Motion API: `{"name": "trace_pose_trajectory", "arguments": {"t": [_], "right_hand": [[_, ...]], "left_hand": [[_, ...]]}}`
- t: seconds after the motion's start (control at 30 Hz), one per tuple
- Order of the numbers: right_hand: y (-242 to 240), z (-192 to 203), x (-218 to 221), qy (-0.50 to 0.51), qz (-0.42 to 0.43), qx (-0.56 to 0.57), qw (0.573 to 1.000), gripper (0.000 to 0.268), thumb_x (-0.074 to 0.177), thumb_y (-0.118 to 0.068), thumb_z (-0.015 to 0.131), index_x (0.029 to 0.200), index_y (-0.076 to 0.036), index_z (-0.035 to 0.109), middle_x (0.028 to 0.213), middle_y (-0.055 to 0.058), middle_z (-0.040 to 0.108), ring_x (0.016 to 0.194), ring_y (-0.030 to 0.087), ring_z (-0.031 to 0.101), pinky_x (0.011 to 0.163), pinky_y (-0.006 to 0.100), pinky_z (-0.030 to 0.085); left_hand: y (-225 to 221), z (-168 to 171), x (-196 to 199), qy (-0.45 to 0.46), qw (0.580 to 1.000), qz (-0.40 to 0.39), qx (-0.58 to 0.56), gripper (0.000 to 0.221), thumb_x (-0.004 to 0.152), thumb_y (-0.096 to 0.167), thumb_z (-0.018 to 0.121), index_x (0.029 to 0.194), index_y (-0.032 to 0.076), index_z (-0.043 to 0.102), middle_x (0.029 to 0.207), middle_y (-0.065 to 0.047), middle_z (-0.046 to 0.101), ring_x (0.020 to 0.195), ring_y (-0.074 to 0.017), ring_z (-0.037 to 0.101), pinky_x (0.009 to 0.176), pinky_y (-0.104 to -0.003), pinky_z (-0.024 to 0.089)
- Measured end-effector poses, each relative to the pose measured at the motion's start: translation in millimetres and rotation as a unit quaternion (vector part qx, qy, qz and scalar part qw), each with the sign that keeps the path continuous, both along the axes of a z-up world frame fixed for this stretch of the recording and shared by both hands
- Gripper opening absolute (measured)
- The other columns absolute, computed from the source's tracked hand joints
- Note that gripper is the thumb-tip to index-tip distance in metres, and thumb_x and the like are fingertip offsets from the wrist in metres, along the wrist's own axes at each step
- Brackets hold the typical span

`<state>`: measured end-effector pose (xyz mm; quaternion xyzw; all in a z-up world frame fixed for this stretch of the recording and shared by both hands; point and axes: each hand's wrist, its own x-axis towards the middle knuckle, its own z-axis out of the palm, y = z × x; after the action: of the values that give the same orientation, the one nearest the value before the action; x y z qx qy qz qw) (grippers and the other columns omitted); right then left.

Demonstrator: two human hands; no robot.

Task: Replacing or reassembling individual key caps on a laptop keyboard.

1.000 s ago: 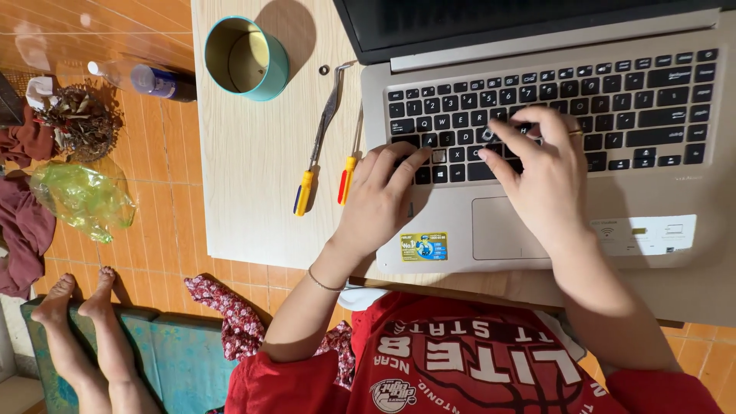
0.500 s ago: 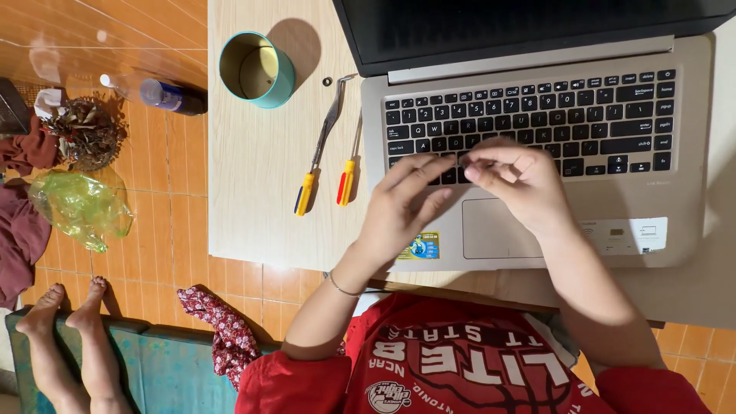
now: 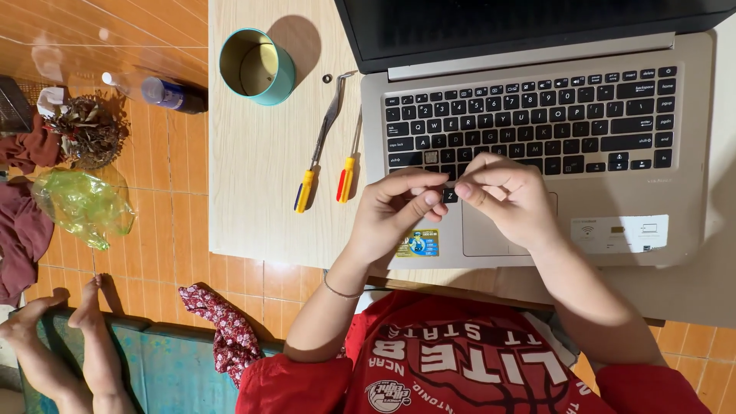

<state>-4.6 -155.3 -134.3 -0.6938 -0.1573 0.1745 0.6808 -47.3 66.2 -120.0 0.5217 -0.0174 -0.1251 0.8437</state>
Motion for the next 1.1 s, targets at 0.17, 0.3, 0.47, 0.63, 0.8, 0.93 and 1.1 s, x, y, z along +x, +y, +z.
{"name": "trace_pose_trajectory", "arguments": {"t": [0.17, 0.3, 0.47, 0.63, 0.8, 0.93, 1.1], "right_hand": [[3, 3, -3, -0.068, -0.034, -0.069, 0.995, 0.007, 0.093, -0.004, 0.077, 0.097, 0.002, 0.076, 0.087, 0.003, 0.066, 0.074, 0.008, 0.051, 0.062, 0.023, 0.036], [6, 5, -4, -0.09, -0.045, -0.049, 0.994, 0.008, 0.091, -0.002, 0.078, 0.099, 0.0, 0.076, 0.094, 0.004, 0.068, 0.081, 0.009, 0.059, 0.066, 0.022, 0.043], [8, 7, -5, -0.116, -0.046, -0.067, 0.99, 0.01, 0.091, -0.002, 0.079, 0.1, 0.001, 0.076, 0.097, 0.006, 0.068, 0.086, 0.011, 0.065, 0.076, 0.023, 0.052], [5, 0, -3, -0.088, -0.027, -0.021, 0.996, 0.009, 0.093, 0.002, 0.077, 0.102, 0.002, 0.075, 0.101, 0.008, 0.07, 0.089, 0.013, 0.066, 0.078, 0.025, 0.053], [5, 2, -2, -0.072, -0.008, 0.023, 0.997, 0.018, 0.091, 0.003, 0.076, 0.109, 0.002, 0.074, 0.105, 0.009, 0.07, 0.093, 0.014, 0.066, 0.08, 0.025, 0.053], [8, 9, 2, -0.099, 0.019, 0.015, 0.995, 0.023, 0.087, 0.001, 0.078, 0.109, 0.001, 0.074, 0.102, 0.008, 0.069, 0.087, 0.012, 0.065, 0.078, 0.025, 0.055], [5, -2, 0, -0.061, -0.007, -0.022, 0.998, 0.012, 0.092, 0.0, 0.076, 0.104, 0.0, 0.076, 0.096, 0.006, 0.071, 0.084, 0.012, 0.066, 0.073, 0.024, 0.053]], "left_hand": [[3, -4, -5, -0.011, 1.0, 0.003, -0.001, 0.027, 0.103, 0.0, 0.068, 0.131, -0.002, 0.068, 0.108, -0.008, 0.067, 0.095, -0.0142, 0.07, 0.086, -0.028, 0.061], [0, -1, -6, 0.007, 0.999, 0.015, 0.045, 0.026, 0.098, -0.003, 0.071, 0.125, -0.002, 0.07, 0.108, -0.007, 0.068, 0.098, -0.0132, 0.07, 0.09, -0.029, 0.063], [2, 7, -2, -0.019, 0.994, -0.001, 0.11, 0.022, 0.099, -0.001, 0.07, 0.121, -0.003, 0.071, 0.107, -0.007, 0.07, 0.095, -0.0126, 0.072, 0.087, -0.027, 0.064], [-2, -7, -5, 0.046, 0.998, 0.007, 0.033, 0.017, 0.1, -0.001, 0.07, 0.117, -0.005, 0.069, 0.1, -0.008, 0.073, 0.09, -0.013, 0.073, 0.084, -0.027, 0.063], [-5, -9, -6, 0.094, 0.995, 0.028, -0.009, 0.012, 0.099, 0.0, 0.069, 0.11, -0.002, 0.065, 0.096, -0.01, 0.074, 0.087, -0.0147, 0.074, 0.077, -0.027, 0.062], [-9, -14, -9, 0.094, 0.993, 0.034, -0.061, 0.008, 0.101, 0.001, 0.068, 0.108, -0.003, 0.065, 0.099, -0.011, 0.075, 0.086, -0.0153, 0.073, 0.078, -0.027, 0.061], [-15, -27, -19, 0.053, 0.997, 0.044, -0.04, 0.008, 0.105, -0.001, 0.069, 0.112, -0.003, 0.065, 0.101, -0.01, 0.072, 0.092, -0.0145, 0.071, 0.084, -0.028, 0.061]]}}
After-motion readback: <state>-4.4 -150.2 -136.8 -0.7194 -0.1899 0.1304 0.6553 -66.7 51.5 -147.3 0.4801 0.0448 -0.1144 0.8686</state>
